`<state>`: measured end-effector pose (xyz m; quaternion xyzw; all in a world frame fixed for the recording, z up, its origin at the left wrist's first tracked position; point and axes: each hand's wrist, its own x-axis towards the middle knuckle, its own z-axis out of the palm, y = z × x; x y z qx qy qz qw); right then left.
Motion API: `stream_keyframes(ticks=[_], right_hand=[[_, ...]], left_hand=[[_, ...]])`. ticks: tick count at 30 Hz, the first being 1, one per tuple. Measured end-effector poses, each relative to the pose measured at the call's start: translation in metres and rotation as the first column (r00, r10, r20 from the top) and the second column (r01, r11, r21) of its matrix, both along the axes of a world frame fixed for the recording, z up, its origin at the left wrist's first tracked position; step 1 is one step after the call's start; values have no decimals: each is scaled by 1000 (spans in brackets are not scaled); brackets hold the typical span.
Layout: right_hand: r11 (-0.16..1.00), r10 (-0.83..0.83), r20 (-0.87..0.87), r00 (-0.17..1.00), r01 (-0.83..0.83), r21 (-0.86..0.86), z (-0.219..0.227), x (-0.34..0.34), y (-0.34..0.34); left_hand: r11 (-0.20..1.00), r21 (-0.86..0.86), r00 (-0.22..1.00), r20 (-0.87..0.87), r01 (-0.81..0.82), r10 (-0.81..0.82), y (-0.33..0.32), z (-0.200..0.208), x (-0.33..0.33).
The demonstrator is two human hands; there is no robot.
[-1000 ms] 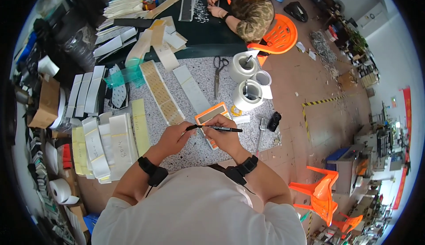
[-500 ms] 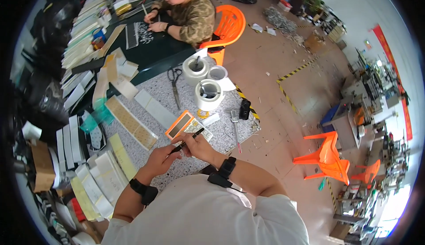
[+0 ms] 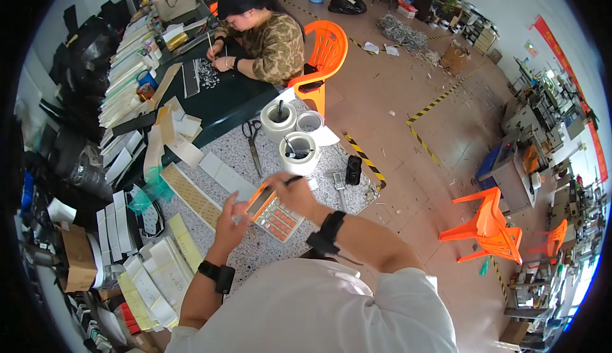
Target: The person writes on a strip of material, uses a calculator, and walks to a machine to scrape a metal plate. They peel a film from a small board, place it on the machine to be pressed, and then apply a green sticker and black pad to the board before stacking it on a table.
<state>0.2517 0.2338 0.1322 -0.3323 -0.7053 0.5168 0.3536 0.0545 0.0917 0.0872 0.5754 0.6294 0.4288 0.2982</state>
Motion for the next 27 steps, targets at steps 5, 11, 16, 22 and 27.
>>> stream_keyframes(ticks=[5, 11, 16, 22, 27], right_hand=[[944, -301, 146, 943, 272, 189, -8, 13, 89], [936, -352, 367, 861, 325, 136, -21, 47, 101], [824, -558, 208, 803, 566, 26, -73, 139, 70], [878, -401, 749, 527, 454, 151, -158, 224, -40], [901, -146, 762, 631, 403, -161, -162, 221, -78]], left_hand=[[982, -58, 937, -316, -177, 150, 9, -75, -48], [961, -198, 828, -558, -192, 51, 1, -107, -61], [972, -211, 739, -671, -104, -66, -8, -89, -59], [943, -272, 669, -739, -192, -77, -34, -73, -73], [968, -206, 629, -774, -144, -71, -39, -75, -70]])
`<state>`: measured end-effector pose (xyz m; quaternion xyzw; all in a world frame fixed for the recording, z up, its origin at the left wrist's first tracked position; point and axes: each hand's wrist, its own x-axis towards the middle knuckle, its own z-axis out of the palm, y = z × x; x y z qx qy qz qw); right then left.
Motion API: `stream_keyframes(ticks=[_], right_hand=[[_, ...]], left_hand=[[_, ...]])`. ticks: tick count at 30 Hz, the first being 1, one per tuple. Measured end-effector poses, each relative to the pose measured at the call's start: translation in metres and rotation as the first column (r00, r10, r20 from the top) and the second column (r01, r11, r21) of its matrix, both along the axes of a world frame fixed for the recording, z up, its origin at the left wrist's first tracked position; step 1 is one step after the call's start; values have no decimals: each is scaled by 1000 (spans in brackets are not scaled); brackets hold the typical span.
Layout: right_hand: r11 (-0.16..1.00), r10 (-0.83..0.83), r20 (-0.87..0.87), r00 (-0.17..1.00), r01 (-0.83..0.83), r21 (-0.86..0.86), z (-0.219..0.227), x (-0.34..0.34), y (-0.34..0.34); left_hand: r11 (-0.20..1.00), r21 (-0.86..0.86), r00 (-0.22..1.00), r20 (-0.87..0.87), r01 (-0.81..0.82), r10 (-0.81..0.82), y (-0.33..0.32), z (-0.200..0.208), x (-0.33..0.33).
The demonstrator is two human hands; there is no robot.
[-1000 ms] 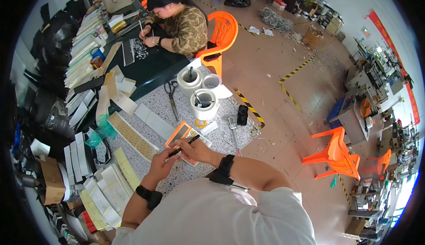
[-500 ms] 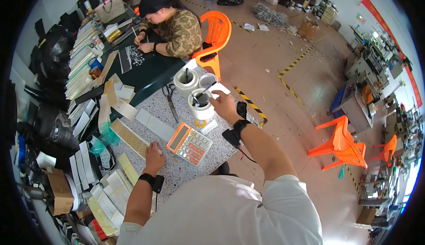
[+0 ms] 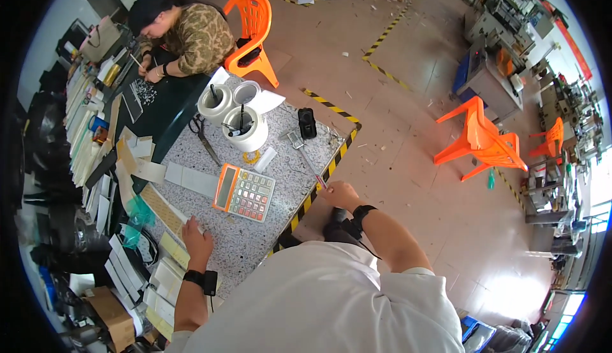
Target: The person writes on a strip of material, uses a calculator, and walks to a machine to scrape a metal plate. They peel a film from a small board, place it on the machine to be pressed, and then apply a green sticker and black pad to the board before stacking it on a table.
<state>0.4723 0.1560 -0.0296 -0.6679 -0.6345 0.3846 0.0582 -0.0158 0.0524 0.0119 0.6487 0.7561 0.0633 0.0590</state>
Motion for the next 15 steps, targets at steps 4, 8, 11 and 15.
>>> stream_keyframes(ticks=[4, 8, 11, 15], right_hand=[[996, -92, -60, 994, 91, -4, -4, 25, -2], [976, 30, -71, 997, -45, -213, -2, 65, -9], [991, 99, -111, 989, -108, -79, -61, 120, -24], [983, 180, -22, 983, -181, -38, -93, 212, -42]], left_hand=[[984, 178, 923, 381, -20, -50, 22, 26, 72], [977, 129, 741, 636, 171, -214, 30, 64, 192], [945, -4, 686, 689, 327, -234, 37, 51, 271], [882, -116, 590, 781, 458, -204, 75, 39, 382]])
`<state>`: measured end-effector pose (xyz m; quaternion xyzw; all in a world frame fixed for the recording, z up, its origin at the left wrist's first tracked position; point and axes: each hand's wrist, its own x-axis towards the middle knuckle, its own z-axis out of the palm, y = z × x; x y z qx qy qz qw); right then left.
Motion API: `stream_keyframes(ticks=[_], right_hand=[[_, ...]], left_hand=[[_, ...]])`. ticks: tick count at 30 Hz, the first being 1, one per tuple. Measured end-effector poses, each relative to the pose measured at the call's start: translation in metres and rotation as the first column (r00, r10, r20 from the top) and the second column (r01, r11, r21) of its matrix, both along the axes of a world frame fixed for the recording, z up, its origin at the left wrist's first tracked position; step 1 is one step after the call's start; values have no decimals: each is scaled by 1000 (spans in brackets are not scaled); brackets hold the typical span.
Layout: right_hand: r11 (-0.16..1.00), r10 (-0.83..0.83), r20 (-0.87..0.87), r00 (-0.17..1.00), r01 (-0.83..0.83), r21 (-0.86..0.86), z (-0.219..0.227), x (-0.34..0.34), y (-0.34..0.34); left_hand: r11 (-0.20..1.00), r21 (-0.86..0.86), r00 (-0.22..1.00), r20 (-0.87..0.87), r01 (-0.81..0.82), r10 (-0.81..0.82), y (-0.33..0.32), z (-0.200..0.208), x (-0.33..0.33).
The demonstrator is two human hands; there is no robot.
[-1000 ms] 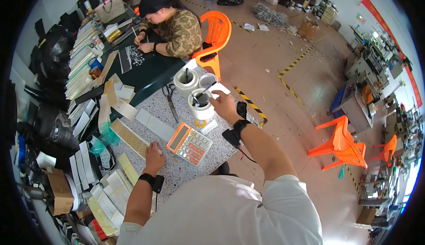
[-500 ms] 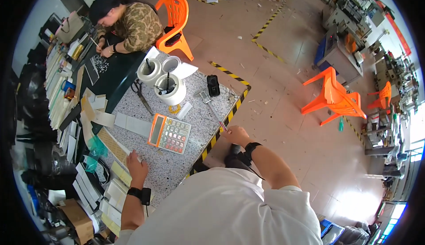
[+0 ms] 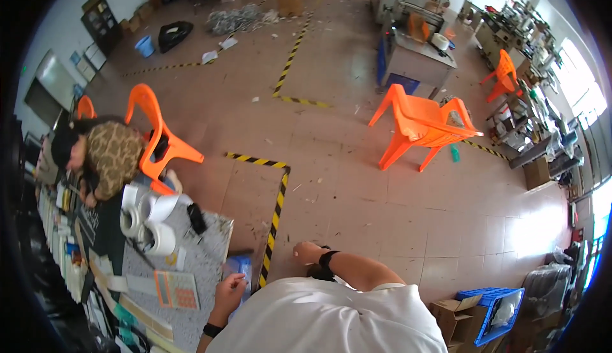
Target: The person writes on a strip of material, uses a calculator, and walks to a machine to scrape a metal plate. They peel a film from a small board, place it on the machine to be pressed, and then apply a green sticker and black pad to the board before stacking it on a table.
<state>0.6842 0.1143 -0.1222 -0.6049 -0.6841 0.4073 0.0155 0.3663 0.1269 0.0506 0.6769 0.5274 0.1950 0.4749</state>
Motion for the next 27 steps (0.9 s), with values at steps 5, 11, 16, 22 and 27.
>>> stream_keyframes(ticks=[5, 11, 16, 22, 27], right_hand=[[985, -163, 50, 985, 166, -44, 34, 108, 15], [874, -469, -33, 883, 458, -160, 53, 205, 72], [945, -326, 71, 943, 322, 55, 25, 314, 122], [750, -438, 434, 787, 586, -308, -13, 470, 102], [387, -669, 397, 628, 750, -536, -1, 515, 157]], left_hand=[[982, -101, 986, -33, 161, -165, 58, -9, 109], [948, -151, 945, -125, 282, -301, 161, -70, 190], [931, -246, 906, -262, 271, -333, 260, -246, 183], [822, -560, 816, -426, 101, -391, 437, -267, 238], [954, -257, 889, -385, 154, -247, 637, -211, 406]])
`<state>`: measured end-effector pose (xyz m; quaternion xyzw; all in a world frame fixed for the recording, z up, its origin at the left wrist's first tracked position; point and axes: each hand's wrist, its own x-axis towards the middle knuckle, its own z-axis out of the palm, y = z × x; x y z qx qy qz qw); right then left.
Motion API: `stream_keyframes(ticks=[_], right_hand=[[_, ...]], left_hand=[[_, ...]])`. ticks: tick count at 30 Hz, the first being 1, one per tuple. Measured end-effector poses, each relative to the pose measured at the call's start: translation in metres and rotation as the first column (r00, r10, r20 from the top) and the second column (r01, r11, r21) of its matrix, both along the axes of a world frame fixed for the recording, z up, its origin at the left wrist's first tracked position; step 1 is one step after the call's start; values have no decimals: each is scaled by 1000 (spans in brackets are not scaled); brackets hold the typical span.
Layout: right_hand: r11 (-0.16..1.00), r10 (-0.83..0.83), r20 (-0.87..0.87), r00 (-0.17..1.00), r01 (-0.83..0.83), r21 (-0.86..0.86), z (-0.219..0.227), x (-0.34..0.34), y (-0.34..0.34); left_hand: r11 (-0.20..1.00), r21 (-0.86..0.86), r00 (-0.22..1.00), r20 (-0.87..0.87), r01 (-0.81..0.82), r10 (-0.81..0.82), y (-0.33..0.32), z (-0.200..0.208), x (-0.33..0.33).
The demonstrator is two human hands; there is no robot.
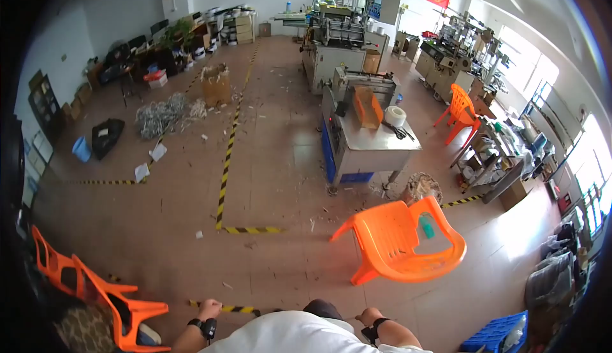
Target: The person writes on a strip of material, uses a calculator, and walks to a machine to scrape a metal plate. They peel a film from a small board, place it on the machine to be pressed, and then apply a green sticker and black pad to the board before stacking it on a table.
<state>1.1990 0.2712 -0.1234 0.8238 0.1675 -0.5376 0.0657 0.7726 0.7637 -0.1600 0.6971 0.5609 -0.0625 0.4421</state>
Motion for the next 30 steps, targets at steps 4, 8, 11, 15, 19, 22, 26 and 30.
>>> stream_keyframes(ticks=[4, 8, 11, 15, 19, 22, 26, 30], right_hand=[[759, 326, 334, 884, -455, 466, -76, 42, 75], [852, 317, 49, 947, -307, 425, -135, 143, 185], [802, 414, 288, 864, -495, 335, -85, 240, 295], [840, 75, 328, 942, -237, 488, 0, 364, 459], [806, -3, 321, 947, -188, 562, 61, 441, 620], [733, -66, 266, 962, -135, 667, 46, 492, 716], [863, -12, 226, 974, -104, 495, 38, 549, 799], [928, -85, 238, 968, -10, 372, 50, 596, 860]], left_hand=[[999, 16, 966, 257, -35, 29, 125, 23, 146], [988, 146, 963, 256, 54, -91, 203, 60, 276], [981, 156, 981, 139, 114, -137, 257, 70, 339], [999, 53, 999, 45, 4, -7, 328, 43, 337], [996, -27, 995, -43, -88, 87, 387, 19, 314], [982, -149, 992, 34, -115, 122, 414, -14, 324], [898, -347, 945, 82, -271, 317, 537, 0, 344], [998, -56, 981, -194, -21, 10, 696, 7, 427]])
